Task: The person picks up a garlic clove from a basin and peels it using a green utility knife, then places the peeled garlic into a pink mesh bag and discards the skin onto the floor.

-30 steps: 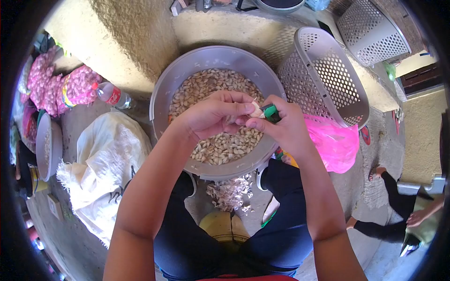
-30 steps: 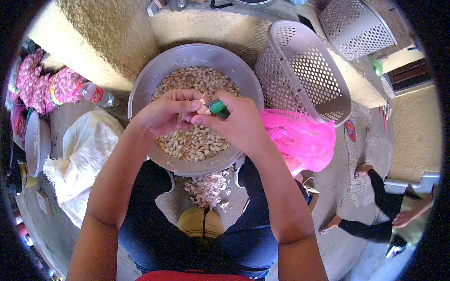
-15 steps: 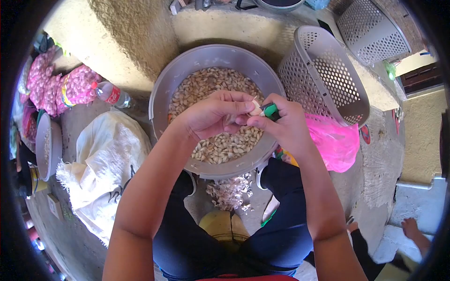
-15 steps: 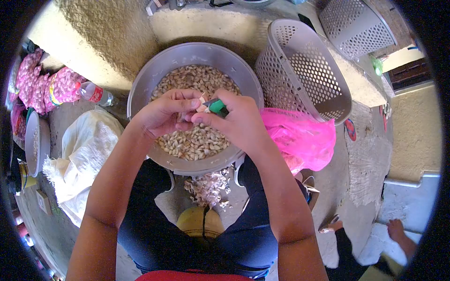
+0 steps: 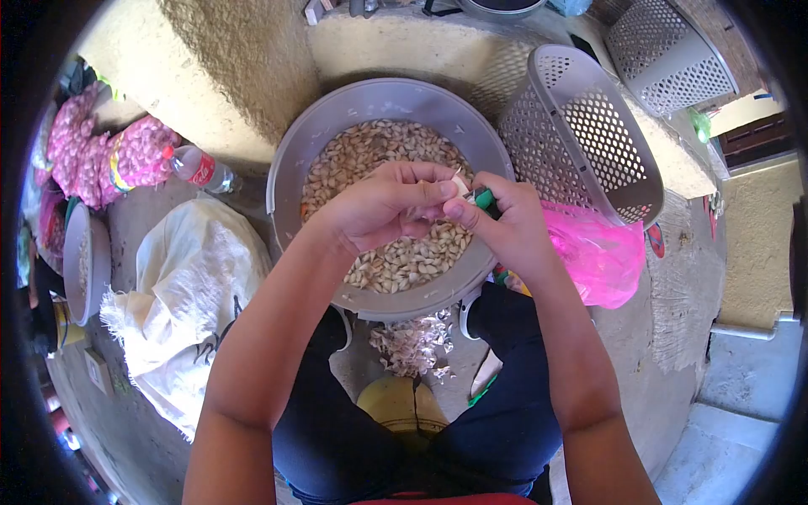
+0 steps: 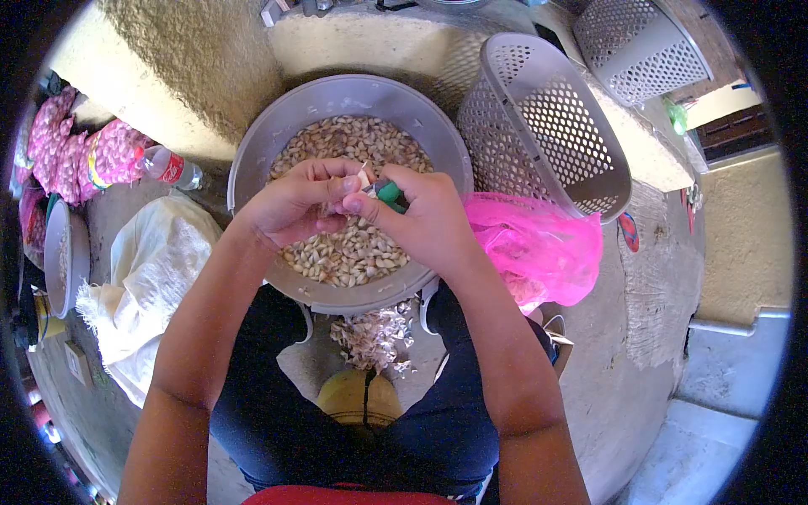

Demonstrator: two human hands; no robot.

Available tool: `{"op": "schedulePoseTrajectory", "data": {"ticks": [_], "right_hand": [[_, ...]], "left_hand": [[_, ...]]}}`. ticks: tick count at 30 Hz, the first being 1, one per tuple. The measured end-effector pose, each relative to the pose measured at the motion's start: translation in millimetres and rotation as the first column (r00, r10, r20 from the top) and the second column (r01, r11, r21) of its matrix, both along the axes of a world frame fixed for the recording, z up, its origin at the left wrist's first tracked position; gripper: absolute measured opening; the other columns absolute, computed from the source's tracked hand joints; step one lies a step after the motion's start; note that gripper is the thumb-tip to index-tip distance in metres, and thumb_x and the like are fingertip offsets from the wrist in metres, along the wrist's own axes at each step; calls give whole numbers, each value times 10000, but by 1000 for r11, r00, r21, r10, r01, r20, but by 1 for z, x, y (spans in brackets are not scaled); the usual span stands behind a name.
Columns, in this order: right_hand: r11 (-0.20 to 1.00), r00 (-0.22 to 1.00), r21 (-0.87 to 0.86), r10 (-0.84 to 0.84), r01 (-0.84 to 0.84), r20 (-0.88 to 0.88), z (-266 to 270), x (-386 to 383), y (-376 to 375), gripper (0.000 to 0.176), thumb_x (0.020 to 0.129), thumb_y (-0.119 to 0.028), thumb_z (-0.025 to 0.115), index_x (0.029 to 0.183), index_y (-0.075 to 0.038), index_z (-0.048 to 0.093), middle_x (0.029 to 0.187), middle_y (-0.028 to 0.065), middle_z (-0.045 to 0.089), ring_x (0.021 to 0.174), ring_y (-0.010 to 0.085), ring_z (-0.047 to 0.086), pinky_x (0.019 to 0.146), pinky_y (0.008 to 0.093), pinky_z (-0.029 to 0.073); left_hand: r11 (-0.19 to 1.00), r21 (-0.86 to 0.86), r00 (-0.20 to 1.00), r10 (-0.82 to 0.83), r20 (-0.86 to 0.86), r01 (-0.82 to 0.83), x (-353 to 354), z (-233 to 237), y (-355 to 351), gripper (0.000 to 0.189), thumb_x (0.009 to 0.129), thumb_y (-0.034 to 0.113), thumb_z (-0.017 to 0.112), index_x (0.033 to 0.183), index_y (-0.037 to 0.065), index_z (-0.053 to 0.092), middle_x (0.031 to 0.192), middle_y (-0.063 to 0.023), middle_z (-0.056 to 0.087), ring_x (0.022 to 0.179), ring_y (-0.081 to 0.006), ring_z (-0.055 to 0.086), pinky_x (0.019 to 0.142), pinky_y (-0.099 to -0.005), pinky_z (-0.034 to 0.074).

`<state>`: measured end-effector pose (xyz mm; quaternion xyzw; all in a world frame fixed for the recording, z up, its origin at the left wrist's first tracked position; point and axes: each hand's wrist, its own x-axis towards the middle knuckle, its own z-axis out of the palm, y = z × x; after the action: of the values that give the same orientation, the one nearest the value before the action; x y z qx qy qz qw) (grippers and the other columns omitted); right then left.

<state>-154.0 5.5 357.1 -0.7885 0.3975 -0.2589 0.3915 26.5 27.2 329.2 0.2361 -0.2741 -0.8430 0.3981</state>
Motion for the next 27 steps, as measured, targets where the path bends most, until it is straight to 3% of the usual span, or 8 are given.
{"op": "schedulePoseTrajectory", "data": {"ticks": [8, 11, 14, 20, 23, 27], "right_hand": [[996, 995, -36, -77, 79, 59, -3, 4, 3, 311, 735, -298, 665, 685, -13, 550, 504, 95, 491, 435, 144, 457, 435, 281, 368], [978, 992, -170, -119, 123, 35, -7, 4, 3, 283, 718, -286, 674, 683, -33, 552, 524, 95, 511, 441, 195, 504, 435, 295, 384], [943, 989, -314, -133, 107, -61, -11, 7, 4, 276, 704, -299, 676, 693, -50, 554, 556, 103, 536, 478, 253, 542, 437, 317, 405], [897, 969, -441, -124, 17, -213, -13, 12, 4, 338, 706, -367, 651, 679, -53, 532, 568, 110, 539, 531, 283, 557, 480, 353, 430], [907, 973, -420, -85, -14, -214, -17, 12, 6, 360, 705, -385, 649, 673, -51, 520, 562, 116, 531, 547, 298, 555, 492, 370, 425], [973, 961, -196, -163, 119, -224, -5, 8, 3, 385, 705, -397, 653, 678, -38, 516, 564, 135, 527, 540, 305, 551, 494, 365, 419]], "left_hand": [[996, 15, 996, 82, 23, -82, -6, 0, 1, 191, 822, 179, 559, 963, 49, 548, 749, 21, 535, 576, -26, 443, 449, -155, 329], [992, 38, 992, 120, -28, -119, -8, -1, 3, 194, 833, 178, 543, 979, 50, 537, 781, 17, 539, 593, -29, 457, 454, -155, 339], [970, 71, 973, 231, 21, -232, -15, 2, 3, 204, 842, 189, 532, 997, 57, 523, 820, 14, 544, 592, -32, 460, 459, -160, 349], [952, 109, 955, 292, -39, -287, -17, -10, 2, 227, 841, 218, 538, 1009, 67, 512, 838, 5, 557, 590, -38, 474, 458, -178, 364], [902, 131, 911, 406, 66, -411, -17, 5, 2, 233, 836, 242, 547, 986, 64, 527, 820, 3, 566, 590, -43, 485, 458, -179, 368], [927, 144, 938, 345, 42, -348, -7, -11, -2, 238, 828, 273, 558, 941, 64, 545, 791, 3, 571, 594, -47, 494, 447, -185, 365]]}}
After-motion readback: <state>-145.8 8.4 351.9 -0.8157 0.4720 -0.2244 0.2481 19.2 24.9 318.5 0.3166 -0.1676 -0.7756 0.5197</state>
